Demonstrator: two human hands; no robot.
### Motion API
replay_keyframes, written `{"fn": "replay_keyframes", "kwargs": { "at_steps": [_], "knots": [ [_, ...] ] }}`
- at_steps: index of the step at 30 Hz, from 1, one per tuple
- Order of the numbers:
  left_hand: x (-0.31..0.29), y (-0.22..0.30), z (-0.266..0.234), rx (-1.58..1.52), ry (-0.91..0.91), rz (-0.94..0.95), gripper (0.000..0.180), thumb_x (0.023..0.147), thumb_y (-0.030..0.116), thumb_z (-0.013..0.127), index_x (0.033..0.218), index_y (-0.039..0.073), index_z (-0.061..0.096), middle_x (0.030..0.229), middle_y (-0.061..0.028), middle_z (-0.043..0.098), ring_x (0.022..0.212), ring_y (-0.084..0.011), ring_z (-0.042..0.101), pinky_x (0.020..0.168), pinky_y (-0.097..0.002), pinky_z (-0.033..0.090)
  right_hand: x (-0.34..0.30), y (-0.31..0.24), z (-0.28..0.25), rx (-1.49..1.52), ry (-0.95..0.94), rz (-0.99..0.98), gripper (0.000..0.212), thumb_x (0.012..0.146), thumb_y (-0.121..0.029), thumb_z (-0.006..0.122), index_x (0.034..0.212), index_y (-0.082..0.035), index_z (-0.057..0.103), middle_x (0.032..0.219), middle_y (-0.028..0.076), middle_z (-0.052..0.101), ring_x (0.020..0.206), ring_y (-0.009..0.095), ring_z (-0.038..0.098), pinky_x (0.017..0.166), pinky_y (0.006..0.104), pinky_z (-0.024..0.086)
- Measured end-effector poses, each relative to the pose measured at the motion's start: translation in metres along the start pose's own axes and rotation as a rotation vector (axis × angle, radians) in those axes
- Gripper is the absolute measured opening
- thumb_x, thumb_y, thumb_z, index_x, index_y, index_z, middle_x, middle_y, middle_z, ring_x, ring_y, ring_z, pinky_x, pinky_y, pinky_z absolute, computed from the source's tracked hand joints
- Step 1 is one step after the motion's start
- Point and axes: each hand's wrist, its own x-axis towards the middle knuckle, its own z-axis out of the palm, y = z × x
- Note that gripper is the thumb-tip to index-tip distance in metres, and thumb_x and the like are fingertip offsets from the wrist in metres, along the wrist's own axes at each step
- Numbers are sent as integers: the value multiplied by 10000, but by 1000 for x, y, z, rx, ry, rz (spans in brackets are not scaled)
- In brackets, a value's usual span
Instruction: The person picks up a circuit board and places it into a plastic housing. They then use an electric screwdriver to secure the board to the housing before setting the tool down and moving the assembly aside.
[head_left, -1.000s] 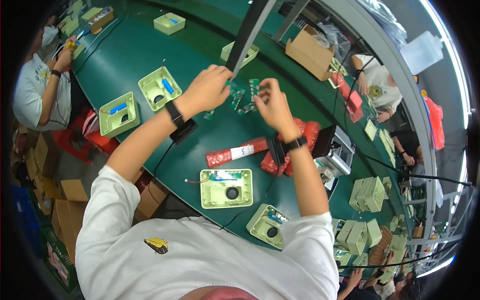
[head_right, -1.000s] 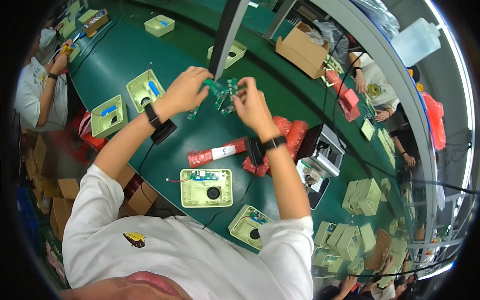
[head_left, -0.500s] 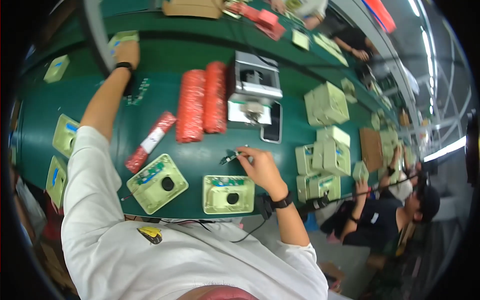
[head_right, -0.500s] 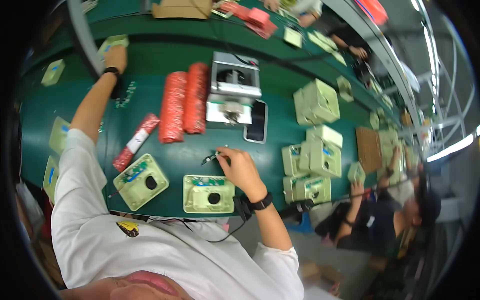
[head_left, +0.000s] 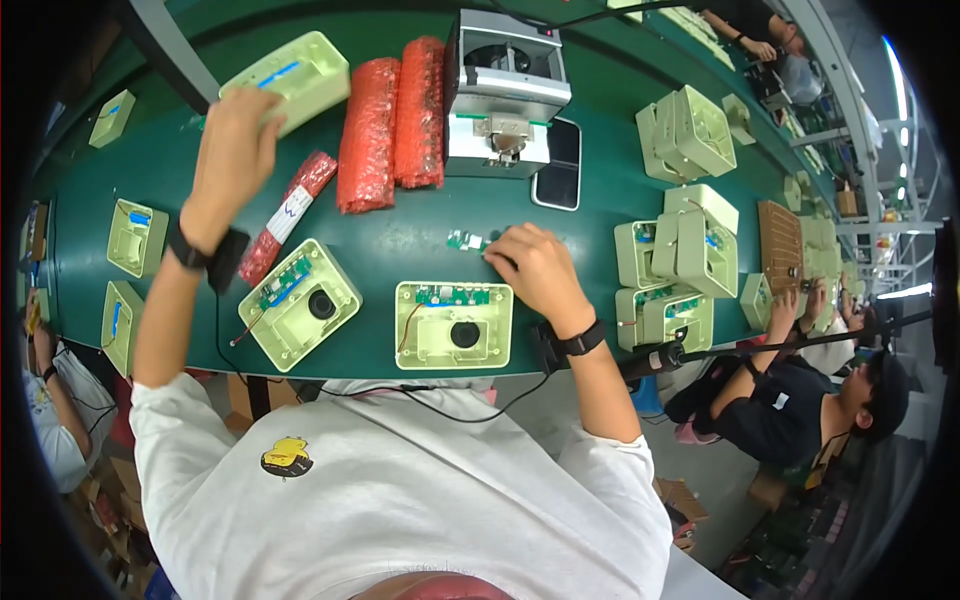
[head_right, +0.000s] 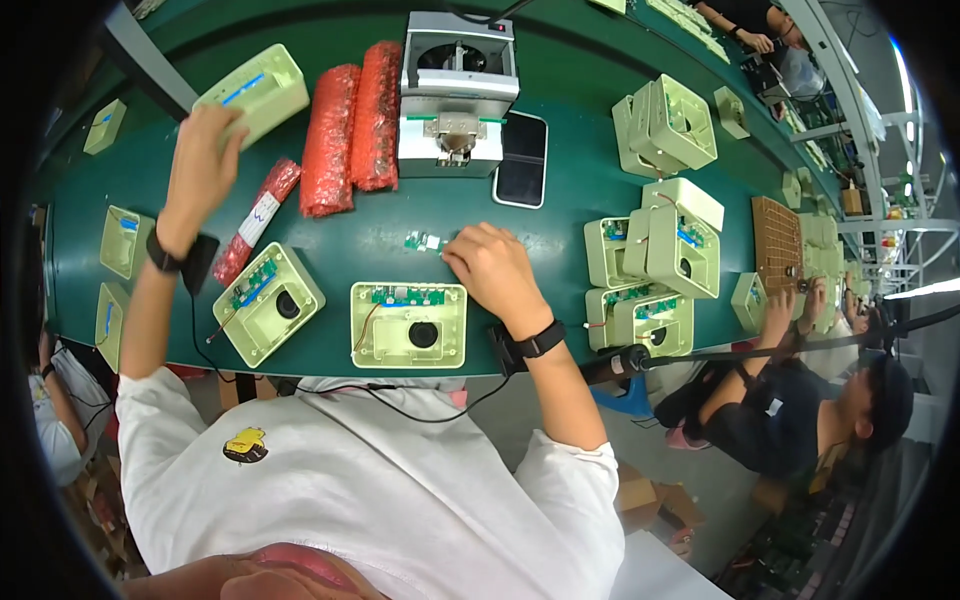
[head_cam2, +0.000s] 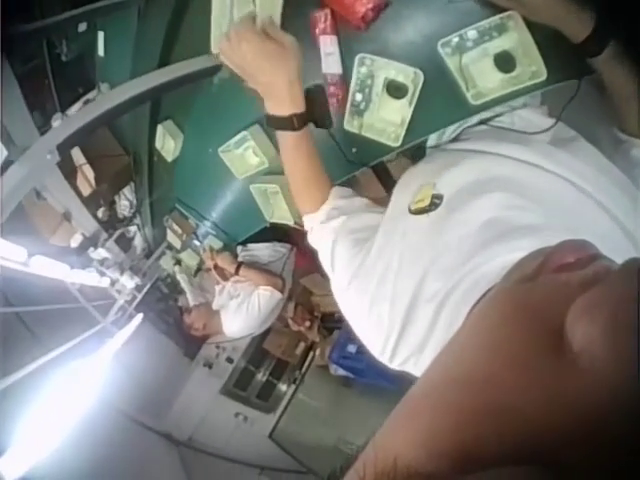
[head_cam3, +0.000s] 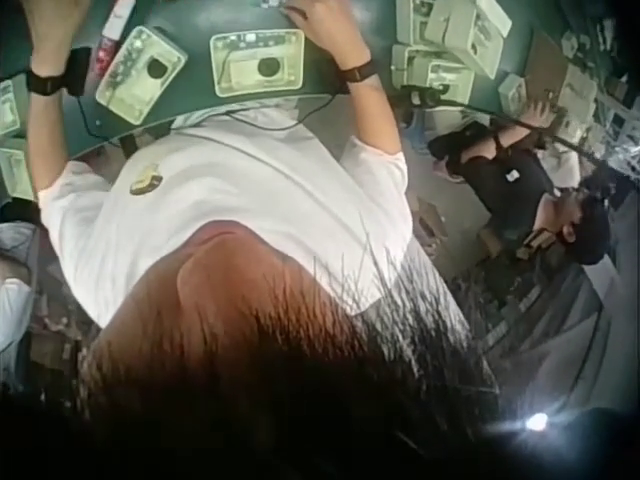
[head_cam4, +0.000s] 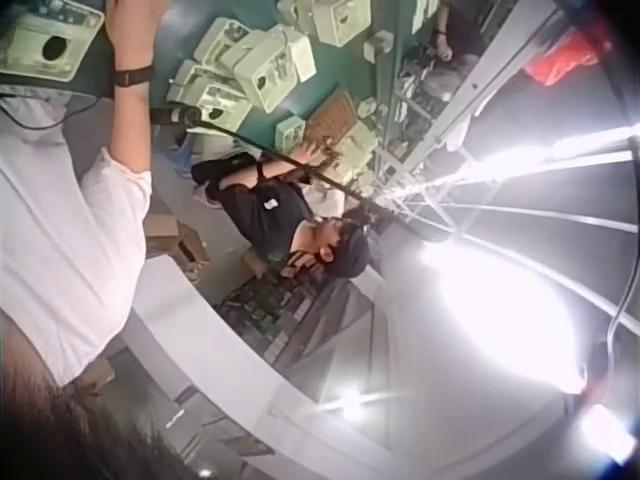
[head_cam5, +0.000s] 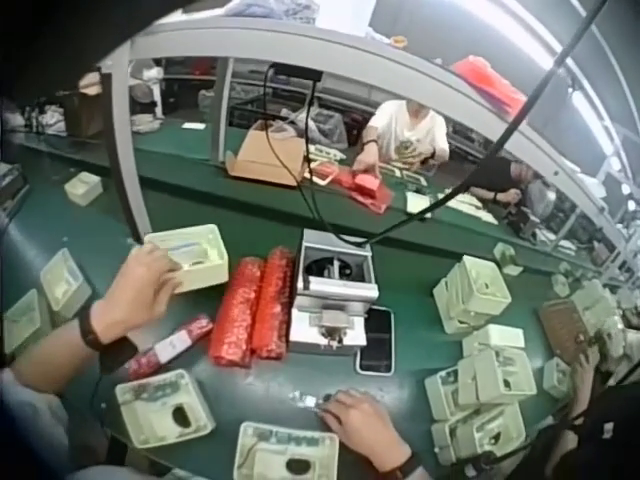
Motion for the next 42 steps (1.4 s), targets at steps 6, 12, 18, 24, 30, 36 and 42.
{"fn": "replay_keyframes", "kwargs": {
  "at_steps": [6,12,18,24,30,36,42],
  "knots": [
    [-81,154,-59,-307,-177,268,238,743,31,734,980,41,711,877,-89,604,894,-295,601,809,-430,470,9,-24,-51,71,253,146,87,819,-9,805,890,-40,765,823,90,702,783,284,671,709,406,535],
    [-124,212,-32,-461,-220,394,290,721,103,784,999,40,733,894,-38,604,901,-263,597,884,-419,491,-2,-80,-88,84,267,0,94,813,7,801,879,-45,758,825,85,701,786,268,666,710,404,524],
    [-128,203,-38,-462,-155,253,633,733,234,880,1279,12,648,1207,-119,636,1166,-304,597,1057,-483,457,-13,-96,-65,-21,57,-55,111,794,-54,838,890,-71,786,843,31,697,825,252,641,725,385,496],
    [-122,189,-42,-489,-254,-28,997,686,357,943,1490,22,460,1468,-220,493,1367,-420,484,1187,-568,364,10,-100,-45,-94,-5,-181,90,801,-101,837,881,-92,799,857,-1,693,853,226,621,730,372,473],
    [-136,183,-30,-593,-362,-73,1072,671,369,956,1538,38,418,1526,-237,439,1402,-471,444,1220,-602,333,19,-96,-32,-185,-32,-230,66,815,-120,827,874,-107,800,849,-14,679,835,212,604,725,365,453],
    [-132,180,-31,-569,-384,-47,976,675,382,947,1497,82,514,1496,-242,451,1370,-473,468,1209,-606,359,17,-101,-33,-205,-30,-189,59,820,-124,823,874,-116,801,841,-15,668,824,212,595,711,367,438],
    [-134,178,-28,-583,-369,-42,938,662,374,947,1481,117,570,1490,-231,452,1364,-458,480,1201,-611,376,18,-101,-29,-221,-9,-180,43,828,-126,819,865,-118,798,844,-21,670,821,210,599,706,375,431]
  ]
}}
